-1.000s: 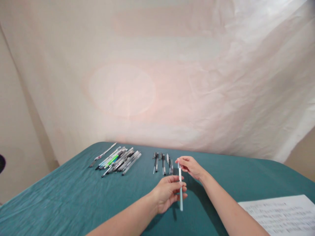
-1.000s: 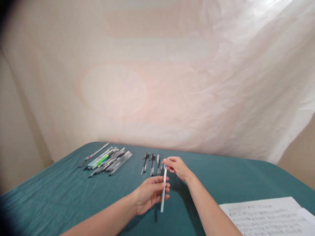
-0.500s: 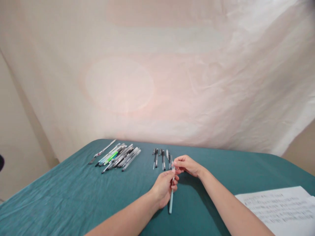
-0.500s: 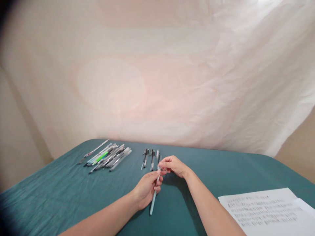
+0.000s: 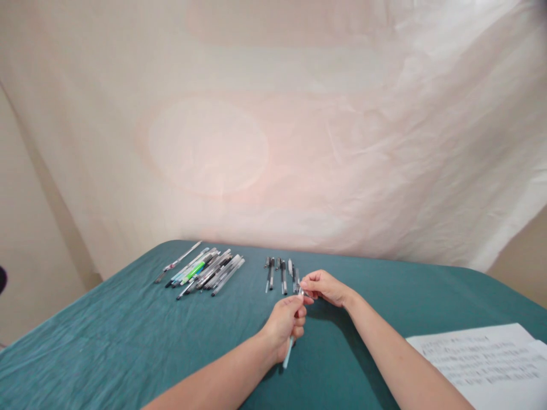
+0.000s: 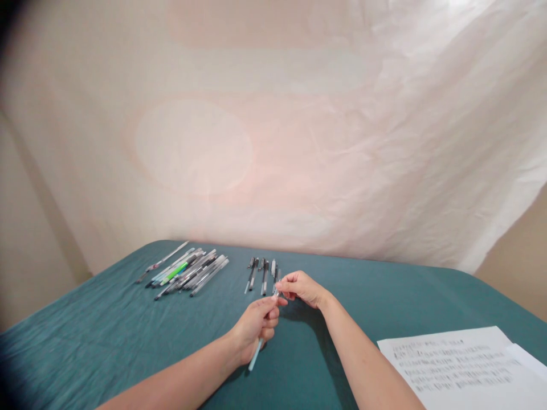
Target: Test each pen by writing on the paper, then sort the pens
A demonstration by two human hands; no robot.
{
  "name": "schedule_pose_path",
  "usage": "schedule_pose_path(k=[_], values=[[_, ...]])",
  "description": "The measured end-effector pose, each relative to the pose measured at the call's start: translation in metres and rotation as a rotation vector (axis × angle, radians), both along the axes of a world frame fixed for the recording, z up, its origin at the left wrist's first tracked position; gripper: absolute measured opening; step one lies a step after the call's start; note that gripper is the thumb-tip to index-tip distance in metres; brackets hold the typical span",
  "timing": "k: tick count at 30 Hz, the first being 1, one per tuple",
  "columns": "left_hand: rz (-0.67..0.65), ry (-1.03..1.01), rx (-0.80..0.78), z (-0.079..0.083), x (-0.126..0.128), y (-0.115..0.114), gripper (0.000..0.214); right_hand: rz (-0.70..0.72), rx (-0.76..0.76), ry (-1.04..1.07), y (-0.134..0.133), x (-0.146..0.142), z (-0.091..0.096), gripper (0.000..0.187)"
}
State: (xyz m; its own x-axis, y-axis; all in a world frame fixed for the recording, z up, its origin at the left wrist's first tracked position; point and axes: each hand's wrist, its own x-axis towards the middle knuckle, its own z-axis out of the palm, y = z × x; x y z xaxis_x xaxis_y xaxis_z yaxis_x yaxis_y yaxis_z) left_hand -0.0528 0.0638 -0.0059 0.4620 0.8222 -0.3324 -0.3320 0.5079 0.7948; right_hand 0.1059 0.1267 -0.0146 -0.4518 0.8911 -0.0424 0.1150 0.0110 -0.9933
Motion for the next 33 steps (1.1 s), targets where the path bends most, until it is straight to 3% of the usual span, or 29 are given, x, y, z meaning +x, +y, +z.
schedule_pose_path(k=[11, 14, 18, 24, 33], values=[[-0.004, 0.028, 0.039, -0.001, 0.002, -0.003, 0.029, -0.016, -0.083, 0.128, 0.002, 0.000, -0.005, 0.031], [0.037, -0.003, 0.018, -0.003, 0.003, -0.003, 0.028, -0.097, -0.059, 0.136, 0.007, 0.003, -0.007, 0.031], [0.112, -0.030, -0.017, -0.007, 0.004, -0.002, 0.018, -0.316, 0.019, 0.112, 0.020, 0.011, -0.014, 0.032], [0.119, -0.046, -0.027, -0.007, 0.006, -0.002, 0.015, -0.603, 0.154, -0.099, 0.045, 0.020, -0.030, 0.025], [0.102, -0.040, -0.007, -0.009, 0.006, -0.001, 0.016, -0.668, 0.256, -0.481, 0.084, 0.002, -0.037, 0.018]])
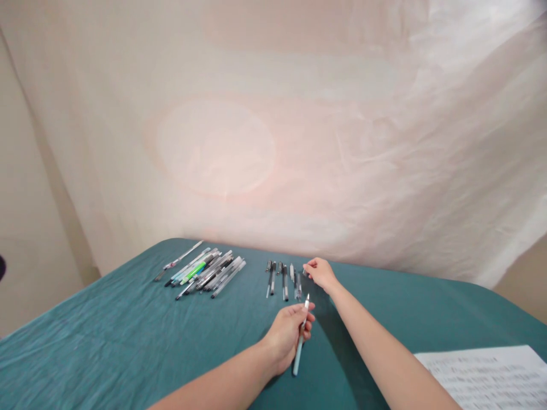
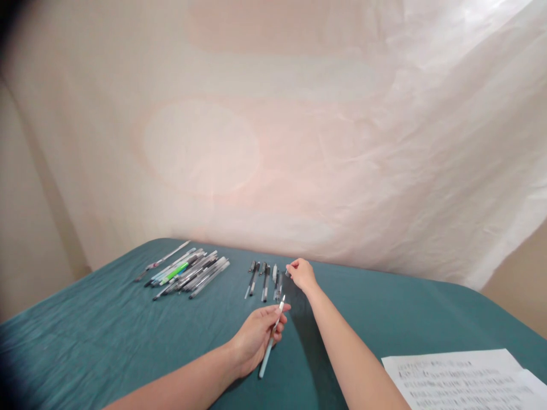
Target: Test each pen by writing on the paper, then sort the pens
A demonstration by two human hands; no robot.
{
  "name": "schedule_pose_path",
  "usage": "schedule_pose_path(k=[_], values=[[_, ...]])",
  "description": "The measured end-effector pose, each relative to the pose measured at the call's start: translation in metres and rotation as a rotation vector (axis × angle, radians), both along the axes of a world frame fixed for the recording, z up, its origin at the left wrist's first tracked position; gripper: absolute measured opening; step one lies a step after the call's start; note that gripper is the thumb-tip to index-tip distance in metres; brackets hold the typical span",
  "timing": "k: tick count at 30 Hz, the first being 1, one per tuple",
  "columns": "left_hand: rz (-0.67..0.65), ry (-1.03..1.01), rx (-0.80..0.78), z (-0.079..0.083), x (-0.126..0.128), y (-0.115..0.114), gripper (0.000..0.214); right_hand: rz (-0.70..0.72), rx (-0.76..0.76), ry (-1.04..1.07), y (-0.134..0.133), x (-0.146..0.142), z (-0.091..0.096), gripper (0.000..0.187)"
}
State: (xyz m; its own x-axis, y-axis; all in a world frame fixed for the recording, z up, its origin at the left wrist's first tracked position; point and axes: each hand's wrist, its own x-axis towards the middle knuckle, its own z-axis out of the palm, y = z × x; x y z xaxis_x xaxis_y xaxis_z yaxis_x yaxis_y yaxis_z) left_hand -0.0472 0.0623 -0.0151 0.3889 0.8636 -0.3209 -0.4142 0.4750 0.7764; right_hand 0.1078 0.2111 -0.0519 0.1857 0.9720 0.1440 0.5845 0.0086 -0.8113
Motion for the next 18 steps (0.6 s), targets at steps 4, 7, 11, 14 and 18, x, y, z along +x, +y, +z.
schedule_pose_path(k=[4, 7, 11, 14, 18], values=[[-0.005, 0.004, 0.000, 0.002, 0.000, -0.001, 0.017, -0.025, -0.015, -0.144, 0.010, -0.005, 0.003, 0.016], [-0.006, -0.003, 0.003, 0.003, 0.000, -0.001, 0.017, -0.037, -0.030, -0.204, 0.011, -0.007, 0.006, 0.016], [-0.015, -0.029, 0.028, 0.001, 0.000, -0.001, 0.016, -0.051, -0.040, -0.208, 0.008, -0.009, 0.010, 0.016], [-0.013, -0.049, 0.041, -0.003, 0.000, 0.000, 0.014, -0.058, -0.038, -0.154, 0.003, -0.008, 0.012, 0.017], [-0.008, -0.069, 0.051, -0.005, 0.000, 0.001, 0.012, -0.051, -0.063, -0.001, -0.013, -0.005, 0.016, 0.017]])
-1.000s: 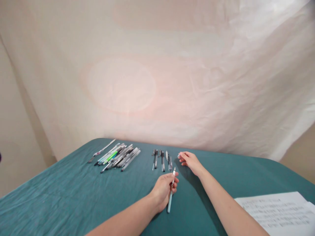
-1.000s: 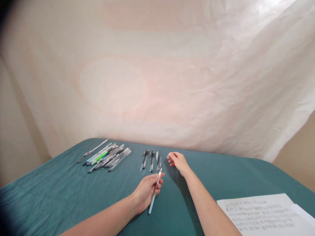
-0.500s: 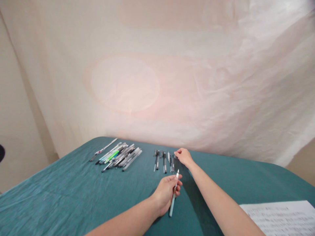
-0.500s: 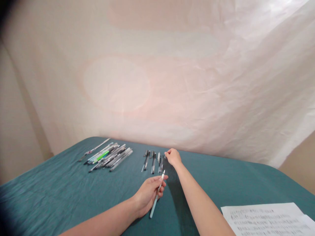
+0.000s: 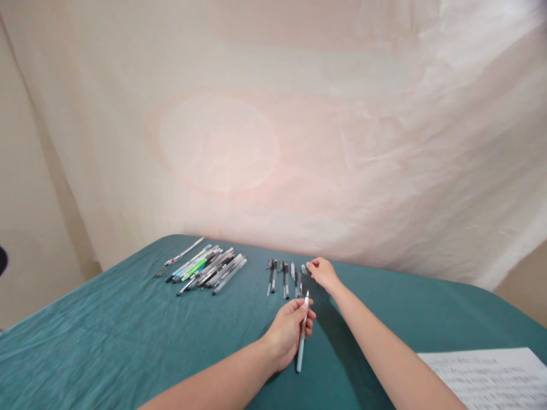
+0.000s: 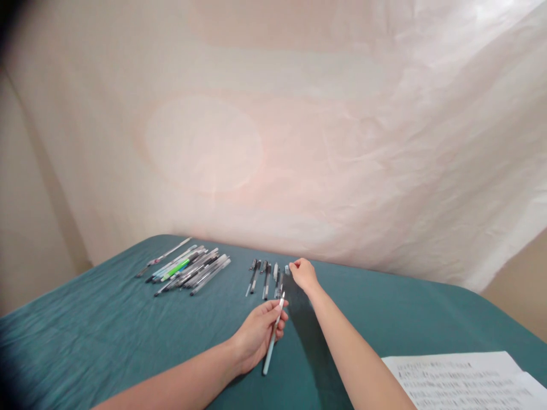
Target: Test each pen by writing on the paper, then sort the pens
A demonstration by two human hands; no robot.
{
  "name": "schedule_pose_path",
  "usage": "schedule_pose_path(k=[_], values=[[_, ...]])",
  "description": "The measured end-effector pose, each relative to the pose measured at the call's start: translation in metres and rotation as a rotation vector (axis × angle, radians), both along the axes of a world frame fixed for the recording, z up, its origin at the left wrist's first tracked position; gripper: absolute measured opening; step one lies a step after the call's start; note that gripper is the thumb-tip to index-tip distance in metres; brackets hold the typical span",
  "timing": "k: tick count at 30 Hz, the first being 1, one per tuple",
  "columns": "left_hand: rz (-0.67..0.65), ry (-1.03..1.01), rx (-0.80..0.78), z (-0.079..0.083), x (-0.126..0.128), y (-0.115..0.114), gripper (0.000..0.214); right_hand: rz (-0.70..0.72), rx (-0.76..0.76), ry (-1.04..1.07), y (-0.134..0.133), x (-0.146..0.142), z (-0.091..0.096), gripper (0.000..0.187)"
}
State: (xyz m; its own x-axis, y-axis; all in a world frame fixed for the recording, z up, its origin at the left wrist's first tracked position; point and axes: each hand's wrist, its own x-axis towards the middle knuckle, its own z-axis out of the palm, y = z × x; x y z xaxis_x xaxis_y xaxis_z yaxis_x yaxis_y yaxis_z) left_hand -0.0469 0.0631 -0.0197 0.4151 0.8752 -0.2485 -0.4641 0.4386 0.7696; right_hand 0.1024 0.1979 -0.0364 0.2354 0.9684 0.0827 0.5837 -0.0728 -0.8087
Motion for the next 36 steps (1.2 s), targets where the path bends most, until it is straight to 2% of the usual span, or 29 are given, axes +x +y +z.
schedule_pose_path(k=[9, 13, 17, 30, 36], values=[[0.033, -0.014, 0.012, -0.002, 0.001, 0.001, 0.009, 0.115, -0.106, 0.418, -0.077, -0.008, 0.015, 0.042], [0.017, -0.023, 0.035, -0.002, 0.000, 0.001, 0.011, 0.224, -0.085, 0.544, -0.096, -0.015, 0.021, 0.043], [0.017, -0.014, 0.038, 0.000, 0.001, 0.000, 0.011, 0.318, -0.061, 0.510, -0.104, -0.019, 0.025, 0.039], [-0.009, 0.022, 0.063, -0.003, 0.000, -0.002, 0.012, 0.390, -0.107, 0.554, -0.103, -0.010, 0.022, 0.035], [-0.003, 0.004, 0.040, -0.002, 0.001, 0.000, 0.012, 0.477, -0.118, 0.634, -0.103, -0.009, 0.022, 0.035]])
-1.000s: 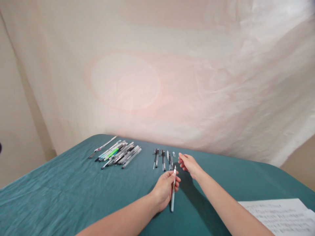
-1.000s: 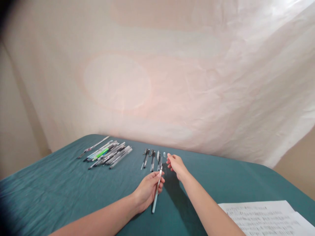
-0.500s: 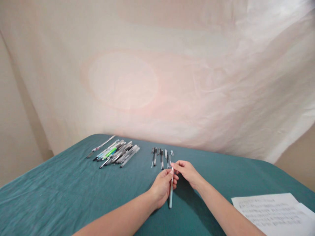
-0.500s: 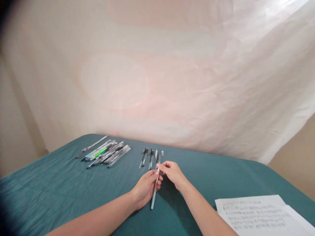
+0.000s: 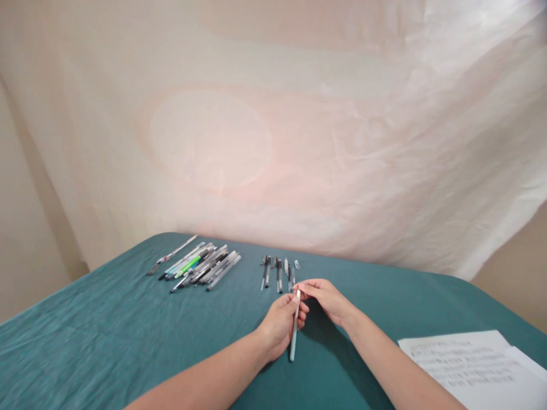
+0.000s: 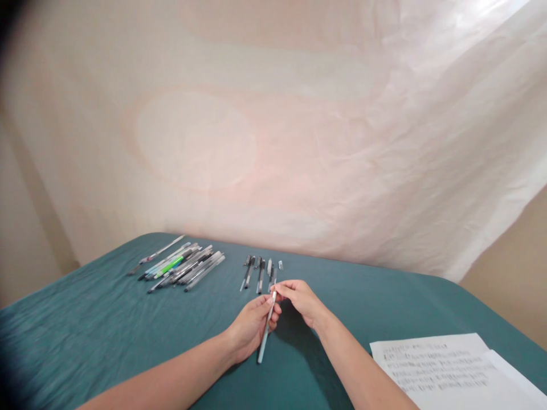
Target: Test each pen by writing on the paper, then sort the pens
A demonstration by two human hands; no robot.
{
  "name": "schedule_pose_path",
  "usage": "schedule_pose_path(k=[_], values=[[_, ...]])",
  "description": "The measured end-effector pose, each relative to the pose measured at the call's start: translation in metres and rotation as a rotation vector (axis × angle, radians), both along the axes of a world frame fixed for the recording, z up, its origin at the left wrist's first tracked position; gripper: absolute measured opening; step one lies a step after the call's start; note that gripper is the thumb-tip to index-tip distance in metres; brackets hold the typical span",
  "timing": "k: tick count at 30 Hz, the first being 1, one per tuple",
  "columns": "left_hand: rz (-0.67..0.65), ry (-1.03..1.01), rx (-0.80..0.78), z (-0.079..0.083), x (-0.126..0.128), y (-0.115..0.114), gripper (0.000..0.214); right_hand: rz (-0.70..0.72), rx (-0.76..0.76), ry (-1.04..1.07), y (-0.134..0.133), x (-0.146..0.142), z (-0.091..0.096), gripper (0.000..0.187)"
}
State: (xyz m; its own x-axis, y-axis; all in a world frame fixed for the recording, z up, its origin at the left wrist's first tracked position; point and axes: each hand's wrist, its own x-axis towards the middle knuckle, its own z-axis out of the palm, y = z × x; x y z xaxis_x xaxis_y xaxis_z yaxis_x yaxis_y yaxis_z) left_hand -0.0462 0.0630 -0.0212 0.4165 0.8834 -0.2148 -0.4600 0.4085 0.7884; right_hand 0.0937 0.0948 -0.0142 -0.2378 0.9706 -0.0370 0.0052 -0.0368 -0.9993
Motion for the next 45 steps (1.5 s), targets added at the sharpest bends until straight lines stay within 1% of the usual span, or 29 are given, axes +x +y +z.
schedule_pose_path(k=[3, 7, 10, 12, 18, 20, 23, 27, 29, 32, 34, 41, 45], values=[[0.003, -0.021, -0.017, 0.001, 0.000, 0.001, 0.011, -0.013, 0.015, -0.011, -0.002, -0.004, 0.001, 0.037], [-0.005, -0.020, -0.007, 0.000, 0.000, 0.001, 0.012, -0.093, 0.022, -0.081, -0.004, -0.011, 0.001, 0.036], [-0.009, -0.016, 0.008, -0.001, 0.000, 0.001, 0.012, -0.121, 0.014, -0.096, -0.004, -0.011, -0.002, 0.034], [-0.013, -0.008, 0.011, -0.001, 0.000, 0.000, 0.012, -0.103, 0.009, -0.078, -0.003, -0.009, -0.003, 0.033], [-0.018, 0.004, 0.005, 0.002, -0.001, 0.000, 0.012, 0.019, -0.018, 0.042, -0.001, 0.000, 0.000, 0.033], [-0.018, -0.003, -0.006, 0.002, -0.001, 0.000, 0.012, 0.010, -0.036, 0.053, -0.001, -0.001, 0.000, 0.038], [-0.022, -0.017, -0.009, 0.003, -0.001, 0.000, 0.011, -0.050, -0.029, 0.020, -0.001, -0.003, -0.001, 0.042], [-0.017, -0.018, 0.011, 0.002, -0.001, 0.000, 0.011, -0.125, 0.006, -0.057, -0.001, -0.005, -0.004, 0.038], [-0.020, -0.016, 0.015, 0.001, -0.001, 0.000, 0.010, -0.108, 0.005, -0.045, -0.001, -0.004, -0.003, 0.035], [-0.020, -0.016, 0.022, -0.001, -0.001, 0.000, 0.011, -0.020, -0.021, 0.031, 0.000, -0.001, -0.002, 0.031], [-0.023, -0.021, 0.024, -0.001, -0.001, 0.000, 0.011, 0.009, -0.037, 0.064, 0.000, 0.000, 0.000, 0.032], [-0.015, -0.021, 0.004, 0.002, -0.001, 0.000, 0.010, -0.064, -0.004, -0.033, -0.002, -0.005, -0.003, 0.032], [-0.019, -0.013, -0.002, 0.003, -0.001, 0.000, 0.010, -0.031, -0.013, 0.001, 0.000, -0.002, -0.003, 0.032]])
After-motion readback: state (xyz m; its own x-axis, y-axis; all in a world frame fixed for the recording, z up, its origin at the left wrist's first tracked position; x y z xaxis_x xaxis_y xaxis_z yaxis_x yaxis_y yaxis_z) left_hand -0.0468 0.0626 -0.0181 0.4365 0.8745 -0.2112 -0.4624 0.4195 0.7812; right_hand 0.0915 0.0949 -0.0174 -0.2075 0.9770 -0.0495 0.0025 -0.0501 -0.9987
